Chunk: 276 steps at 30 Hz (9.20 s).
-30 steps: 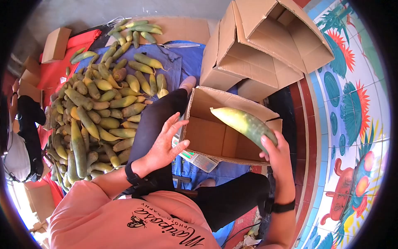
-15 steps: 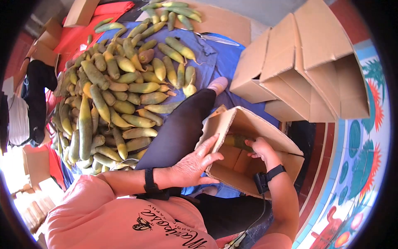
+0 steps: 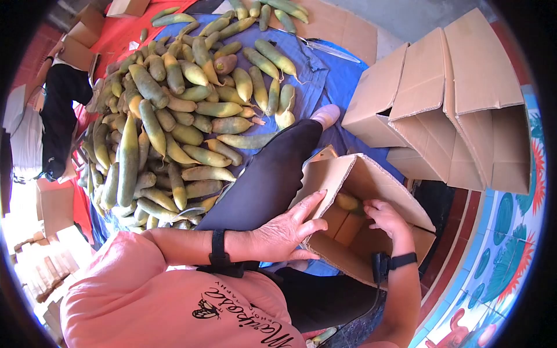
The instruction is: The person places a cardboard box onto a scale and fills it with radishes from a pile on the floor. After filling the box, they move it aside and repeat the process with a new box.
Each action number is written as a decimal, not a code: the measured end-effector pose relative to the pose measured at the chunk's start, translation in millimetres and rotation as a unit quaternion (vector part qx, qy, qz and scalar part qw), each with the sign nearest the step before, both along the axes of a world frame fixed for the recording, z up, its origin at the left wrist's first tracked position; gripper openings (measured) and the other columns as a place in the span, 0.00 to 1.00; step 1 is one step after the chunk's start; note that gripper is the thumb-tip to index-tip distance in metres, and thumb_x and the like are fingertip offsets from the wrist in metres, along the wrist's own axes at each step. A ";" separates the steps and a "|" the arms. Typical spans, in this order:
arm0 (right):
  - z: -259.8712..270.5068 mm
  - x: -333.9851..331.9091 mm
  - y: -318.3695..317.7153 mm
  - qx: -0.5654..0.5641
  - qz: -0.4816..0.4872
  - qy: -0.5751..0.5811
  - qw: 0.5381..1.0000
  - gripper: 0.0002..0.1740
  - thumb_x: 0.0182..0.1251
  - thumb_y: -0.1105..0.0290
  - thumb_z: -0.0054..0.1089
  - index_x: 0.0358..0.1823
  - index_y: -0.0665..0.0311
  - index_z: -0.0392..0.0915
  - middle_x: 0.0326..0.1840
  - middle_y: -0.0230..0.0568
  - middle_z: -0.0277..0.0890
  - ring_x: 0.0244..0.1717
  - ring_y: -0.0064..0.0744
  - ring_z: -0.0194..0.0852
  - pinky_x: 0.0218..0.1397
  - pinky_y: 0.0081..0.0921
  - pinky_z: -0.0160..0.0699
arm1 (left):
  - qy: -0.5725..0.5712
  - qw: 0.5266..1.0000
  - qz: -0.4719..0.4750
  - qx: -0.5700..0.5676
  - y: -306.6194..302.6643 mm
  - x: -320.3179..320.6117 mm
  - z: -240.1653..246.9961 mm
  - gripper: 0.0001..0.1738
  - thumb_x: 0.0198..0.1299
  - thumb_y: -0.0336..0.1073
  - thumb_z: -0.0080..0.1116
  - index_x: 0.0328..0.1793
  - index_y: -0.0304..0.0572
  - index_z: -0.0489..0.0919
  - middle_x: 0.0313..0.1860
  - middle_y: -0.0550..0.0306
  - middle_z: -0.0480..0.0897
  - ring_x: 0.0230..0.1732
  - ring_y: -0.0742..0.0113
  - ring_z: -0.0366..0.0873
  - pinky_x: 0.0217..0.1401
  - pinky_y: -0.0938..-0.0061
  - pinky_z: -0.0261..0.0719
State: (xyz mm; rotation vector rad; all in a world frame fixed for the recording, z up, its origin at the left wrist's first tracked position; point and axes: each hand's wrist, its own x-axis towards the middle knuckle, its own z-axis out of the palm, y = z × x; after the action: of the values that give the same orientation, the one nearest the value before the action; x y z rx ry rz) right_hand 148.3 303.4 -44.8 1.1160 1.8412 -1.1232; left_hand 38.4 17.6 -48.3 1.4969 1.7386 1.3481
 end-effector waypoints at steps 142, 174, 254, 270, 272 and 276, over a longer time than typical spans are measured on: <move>103.6 65.7 -84.6 0.273 0.058 0.318 0.906 0.14 0.64 0.73 0.52 0.49 0.69 0.74 0.41 0.46 0.77 0.42 0.32 0.76 0.47 0.24 0.74 | 0.104 0.994 -0.020 0.031 -15.2 -19.7 17.7 0.23 0.48 0.33 0.66 0.52 0.47 0.75 0.69 0.36 0.58 0.60 0.41 0.69 0.60 0.59 0.71; 8.9 268.8 -143.1 0.651 -0.045 0.201 0.731 0.08 0.64 0.74 0.52 0.41 0.68 0.76 0.40 0.47 0.74 0.44 0.47 0.69 0.50 0.39 0.67 | 0.123 0.579 0.574 -0.565 -376.3 -123.7 -115.6 0.55 0.39 0.43 0.71 0.72 0.48 0.51 0.54 0.39 0.72 0.55 0.44 0.73 0.58 0.58 0.72; -1.0 23.2 -13.9 0.186 0.262 -0.005 0.947 0.32 0.44 0.60 0.72 0.50 0.69 0.72 0.45 0.58 0.77 0.48 0.51 0.76 0.52 0.37 0.73 | 0.153 0.984 -0.090 -0.008 -13.4 -26.7 16.6 0.10 0.58 0.38 0.56 0.37 0.47 0.67 0.26 0.55 0.70 0.27 0.52 0.75 0.27 0.59 0.74; 74.0 69.8 -30.3 0.261 0.195 0.229 0.917 0.16 0.59 0.71 0.59 0.49 0.67 0.74 0.42 0.48 0.78 0.38 0.37 0.78 0.42 0.26 0.76 | 0.169 0.984 -0.057 0.026 -12.3 -20.6 12.1 0.10 0.60 0.39 0.55 0.41 0.48 0.67 0.26 0.54 0.69 0.27 0.52 0.75 0.27 0.59 0.73; 100.8 68.7 -72.3 0.256 0.142 0.253 0.922 0.14 0.60 0.73 0.58 0.48 0.67 0.74 0.41 0.47 0.78 0.39 0.37 0.78 0.43 0.26 0.76 | 0.177 0.983 -0.050 0.023 -12.6 -18.3 11.0 0.11 0.59 0.39 0.56 0.43 0.48 0.67 0.26 0.54 0.69 0.27 0.52 0.75 0.28 0.60 0.74; 122.7 89.5 -121.7 0.324 0.088 0.315 0.888 0.11 0.63 0.77 0.53 0.46 0.71 0.73 0.40 0.45 0.76 0.43 0.34 0.76 0.49 0.25 0.74 | 0.169 0.984 -0.053 0.035 -17.7 -17.3 14.4 0.17 0.57 0.39 0.58 0.52 0.49 0.69 0.27 0.55 0.70 0.29 0.54 0.76 0.30 0.61 0.75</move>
State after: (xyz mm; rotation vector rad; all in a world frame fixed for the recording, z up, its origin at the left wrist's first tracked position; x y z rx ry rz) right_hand 237.8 181.8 77.9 0.9388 2.9156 -0.8243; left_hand 21.2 -0.1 -33.9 1.9212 1.7922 1.1616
